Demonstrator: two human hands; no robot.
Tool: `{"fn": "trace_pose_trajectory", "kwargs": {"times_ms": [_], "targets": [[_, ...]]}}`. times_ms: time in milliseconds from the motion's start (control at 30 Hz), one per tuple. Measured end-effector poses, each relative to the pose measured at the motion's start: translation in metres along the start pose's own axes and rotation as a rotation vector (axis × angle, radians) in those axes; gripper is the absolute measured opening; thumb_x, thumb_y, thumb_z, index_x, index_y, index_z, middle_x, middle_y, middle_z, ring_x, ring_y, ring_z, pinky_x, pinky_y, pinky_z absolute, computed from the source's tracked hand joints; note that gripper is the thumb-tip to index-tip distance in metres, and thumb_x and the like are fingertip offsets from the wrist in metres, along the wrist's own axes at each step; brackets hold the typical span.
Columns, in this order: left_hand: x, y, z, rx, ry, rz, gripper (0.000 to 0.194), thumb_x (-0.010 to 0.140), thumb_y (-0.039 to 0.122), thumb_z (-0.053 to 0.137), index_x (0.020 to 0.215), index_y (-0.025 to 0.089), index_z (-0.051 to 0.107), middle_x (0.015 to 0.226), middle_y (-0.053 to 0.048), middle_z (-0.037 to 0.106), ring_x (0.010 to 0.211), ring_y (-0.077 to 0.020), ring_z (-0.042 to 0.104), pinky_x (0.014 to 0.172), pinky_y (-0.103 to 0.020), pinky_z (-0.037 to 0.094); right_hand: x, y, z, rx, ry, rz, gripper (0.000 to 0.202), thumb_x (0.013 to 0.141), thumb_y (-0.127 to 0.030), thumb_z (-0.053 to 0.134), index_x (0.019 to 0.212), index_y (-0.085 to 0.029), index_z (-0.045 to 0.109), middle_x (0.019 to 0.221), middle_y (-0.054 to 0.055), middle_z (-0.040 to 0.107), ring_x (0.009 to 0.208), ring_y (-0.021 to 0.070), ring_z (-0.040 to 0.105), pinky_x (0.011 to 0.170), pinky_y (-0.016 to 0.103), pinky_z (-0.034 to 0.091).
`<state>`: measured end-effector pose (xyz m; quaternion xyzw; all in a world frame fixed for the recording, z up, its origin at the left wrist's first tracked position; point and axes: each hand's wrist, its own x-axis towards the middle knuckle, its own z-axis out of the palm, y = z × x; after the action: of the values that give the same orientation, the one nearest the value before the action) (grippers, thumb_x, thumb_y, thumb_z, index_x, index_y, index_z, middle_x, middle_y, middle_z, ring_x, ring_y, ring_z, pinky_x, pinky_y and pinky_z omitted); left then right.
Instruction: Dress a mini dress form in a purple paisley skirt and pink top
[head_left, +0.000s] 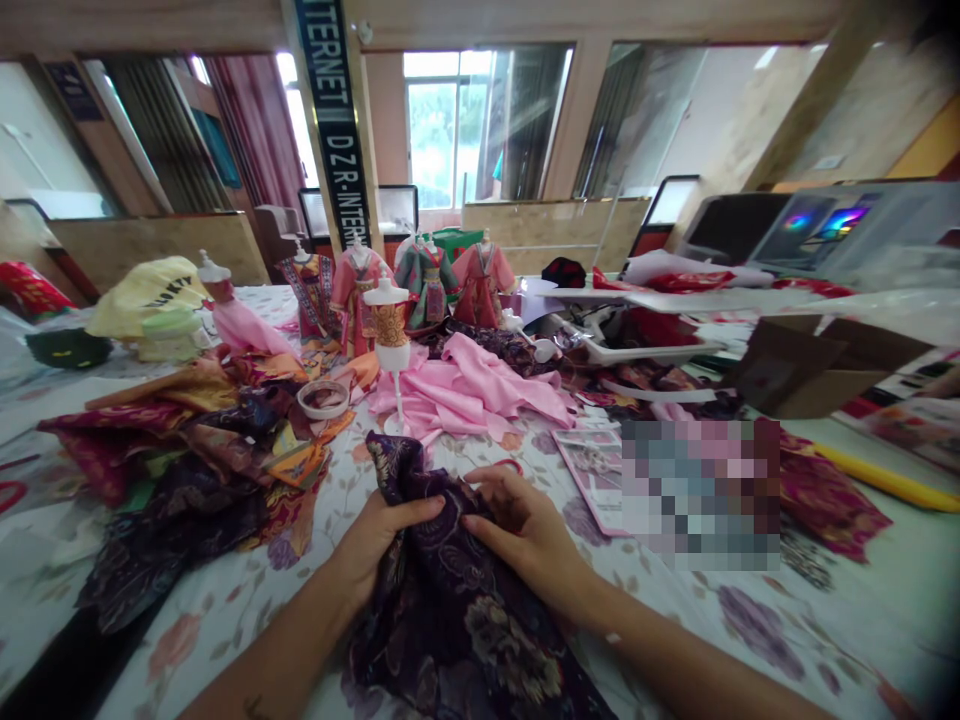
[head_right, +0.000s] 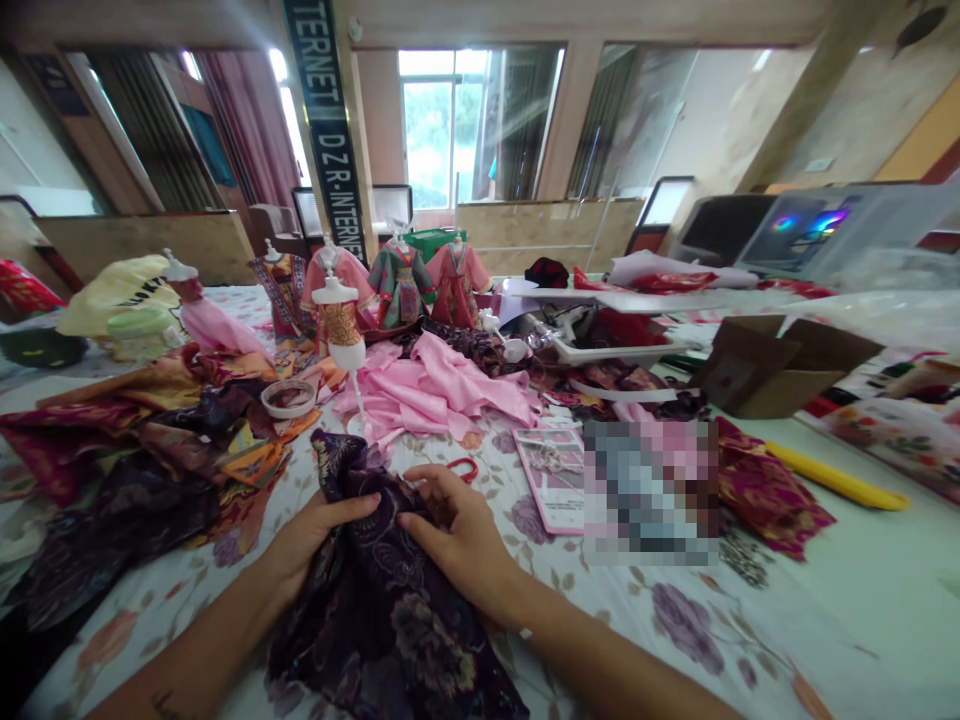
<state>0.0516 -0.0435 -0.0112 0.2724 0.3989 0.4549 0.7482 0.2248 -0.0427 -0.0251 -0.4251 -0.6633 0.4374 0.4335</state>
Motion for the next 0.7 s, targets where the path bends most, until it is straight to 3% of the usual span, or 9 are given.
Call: {"fn": "trace_pose_trajectory", "kwargs": {"times_ms": [267,367,500,700], "targets": [[0.001,-0.001,0.000,0.047,-0.021,-0.010,0.030,0.057,0.018,0.080,0.083,0.011,0.066,0.072,-0.009,0.071,0.063,-0.0225,0.068,0.066,-0.033,0.053,-0.004,-0.003,0.009,0.168,-0.072,0.120,0.036,0.074,-0.040,0.066,0.101,-0.022,0.051,0.054,-0.009,0.034,0.048,0.0087,0.032,0.046,0.022,0.025],[0.005,0.002,-0.004,0.058,0.008,0.006,0.031,0.055,0.021,0.082,0.079,0.010,0.066,0.070,-0.009,0.071,0.061,-0.0215,0.067,0.064,-0.032,0.052,-0.004,-0.004,0.009,0.133,-0.131,0.148,0.030,0.077,-0.046,0.062,0.087,-0.020,0.052,0.051,-0.010,0.028,0.046,0.0073,0.023,0.044,0.022,0.017],[0.009,0.004,-0.008,0.084,0.029,0.037,0.032,0.052,0.022,0.083,0.077,0.009,0.068,0.068,-0.009,0.071,0.061,-0.0213,0.067,0.065,-0.032,0.052,-0.003,-0.006,0.009,0.034,-0.173,0.101,0.038,0.081,-0.050,0.055,0.062,-0.018,0.043,0.054,-0.007,0.028,0.050,0.0078,0.024,0.046,0.023,0.018],[0.008,0.007,-0.007,0.049,0.020,-0.013,0.027,0.058,0.024,0.080,0.077,0.010,0.066,0.068,-0.009,0.070,0.058,-0.0206,0.066,0.063,-0.031,0.053,-0.004,-0.003,0.011,0.011,-0.152,0.048,0.039,0.083,-0.046,0.053,0.058,-0.019,0.038,0.054,-0.007,0.027,0.050,0.0079,0.023,0.046,0.023,0.019]]}}
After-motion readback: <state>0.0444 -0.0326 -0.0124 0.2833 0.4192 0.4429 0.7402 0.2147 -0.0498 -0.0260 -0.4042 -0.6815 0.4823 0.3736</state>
